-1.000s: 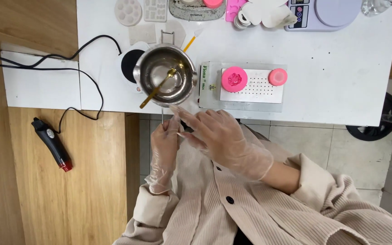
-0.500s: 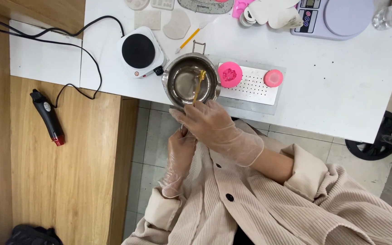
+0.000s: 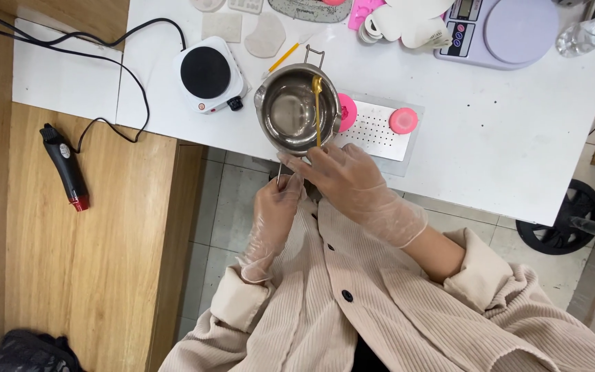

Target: Crafting decorative candles by pouring melted wax into silicone molds and using a heat gun for finishing.

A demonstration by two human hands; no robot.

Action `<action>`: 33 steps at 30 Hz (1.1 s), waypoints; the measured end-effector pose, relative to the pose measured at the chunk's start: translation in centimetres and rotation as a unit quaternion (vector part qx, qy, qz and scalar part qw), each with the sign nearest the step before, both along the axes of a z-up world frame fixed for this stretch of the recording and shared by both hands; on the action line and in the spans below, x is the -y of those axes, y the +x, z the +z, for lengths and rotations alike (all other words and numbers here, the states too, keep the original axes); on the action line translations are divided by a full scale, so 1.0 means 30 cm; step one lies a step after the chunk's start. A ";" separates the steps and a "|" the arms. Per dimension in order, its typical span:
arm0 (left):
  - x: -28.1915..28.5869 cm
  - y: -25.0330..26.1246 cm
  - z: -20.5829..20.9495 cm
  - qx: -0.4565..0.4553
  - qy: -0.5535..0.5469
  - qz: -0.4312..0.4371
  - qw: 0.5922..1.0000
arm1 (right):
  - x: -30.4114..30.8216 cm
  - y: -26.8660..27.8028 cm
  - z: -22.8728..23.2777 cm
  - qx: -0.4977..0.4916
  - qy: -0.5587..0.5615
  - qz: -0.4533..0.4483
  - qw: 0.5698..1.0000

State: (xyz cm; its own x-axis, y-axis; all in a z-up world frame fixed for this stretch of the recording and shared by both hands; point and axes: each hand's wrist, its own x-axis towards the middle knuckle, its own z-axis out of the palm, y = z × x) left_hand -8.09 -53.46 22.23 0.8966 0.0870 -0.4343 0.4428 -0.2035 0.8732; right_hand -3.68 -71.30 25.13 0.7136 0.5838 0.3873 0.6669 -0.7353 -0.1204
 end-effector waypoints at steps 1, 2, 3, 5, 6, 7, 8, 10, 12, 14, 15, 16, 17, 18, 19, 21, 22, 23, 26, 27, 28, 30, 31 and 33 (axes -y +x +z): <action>0.006 0.000 0.010 -0.025 -0.014 0.008 1.000 | 0.014 0.000 0.009 -0.007 0.000 0.008 1.000; 0.009 0.008 0.020 -0.048 -0.028 0.015 0.998 | 0.025 0.009 0.017 -0.011 0.001 0.016 1.000; 0.008 0.020 0.029 -0.046 -0.027 0.015 0.998 | 0.036 0.012 0.010 -0.009 0.002 0.017 1.000; 0.023 0.042 0.040 -0.108 -0.060 0.037 0.992 | 0.074 0.019 -0.004 0.012 0.021 0.008 1.000; 0.022 0.043 0.035 -0.107 -0.060 0.039 0.992 | 0.088 0.020 0.000 0.013 0.021 0.011 1.000; 0.021 0.043 0.029 -0.124 -0.089 0.047 0.987 | 0.101 0.021 0.005 -0.015 0.074 0.020 0.997; 0.023 0.049 0.023 -0.141 -0.118 0.054 0.981 | 0.117 0.026 0.009 -0.043 0.126 0.028 0.991; 0.027 0.063 0.023 -0.146 -0.139 0.057 0.978 | 0.159 0.035 -0.024 -0.016 0.138 0.008 0.990; 0.038 0.068 0.013 -0.152 -0.161 0.059 0.974 | 0.207 0.039 -0.065 0.010 0.148 -0.012 0.989; 0.049 0.077 -0.002 -0.154 -0.166 0.069 0.972 | 0.251 0.053 -0.113 -0.023 0.231 -0.109 0.967; 0.038 0.093 -0.012 -0.152 -0.165 0.068 0.972 | 0.281 0.056 -0.144 -0.021 0.232 -0.110 0.966; 0.046 0.096 -0.029 -0.144 -0.170 0.069 0.972 | 0.331 0.041 -0.170 -0.107 0.309 -0.157 0.932; 0.055 0.098 -0.046 -0.136 -0.175 0.071 0.973 | 0.382 0.024 -0.195 -0.190 0.382 -0.201 0.882; 0.048 0.099 -0.049 -0.137 -0.177 0.066 0.972 | 0.405 -0.015 -0.280 -0.188 0.380 -0.206 0.882; 0.042 0.101 -0.051 -0.132 -0.167 0.072 0.974 | 0.428 -0.054 -0.363 -0.192 0.418 -0.223 0.859; 0.045 0.137 -0.064 -0.117 -0.165 0.073 0.977 | 0.485 -0.084 -0.517 -0.183 0.451 -0.237 0.841; 0.044 0.143 -0.065 -0.114 -0.150 0.077 0.979 | 0.507 -0.115 -0.586 -0.181 0.506 -0.265 0.800; 0.044 0.148 -0.067 -0.112 -0.135 0.082 0.981 | 0.531 -0.146 -0.655 -0.178 0.559 -0.292 0.755; 0.052 0.136 -0.053 -0.116 -0.120 0.084 0.982 | 0.582 -0.184 -0.771 -0.227 0.704 -0.365 0.565; 0.055 0.152 -0.058 -0.112 -0.121 0.082 0.983 | 0.579 -0.166 -0.720 -0.222 0.705 -0.363 0.567; 0.051 0.152 -0.060 -0.111 -0.120 0.084 0.983 | 0.568 -0.168 -0.668 -0.310 0.733 -0.368 0.481; 0.051 0.145 -0.063 -0.114 -0.117 0.086 0.983 | 0.536 -0.167 -0.574 -0.396 0.748 -0.368 0.385; 0.055 0.138 -0.063 -0.118 -0.113 0.088 0.983 | 0.514 -0.162 -0.532 -0.440 0.723 -0.341 0.409; 0.065 0.158 -0.064 -0.114 -0.109 0.089 0.983 | 0.471 -0.118 -0.478 -0.479 0.699 -0.307 0.433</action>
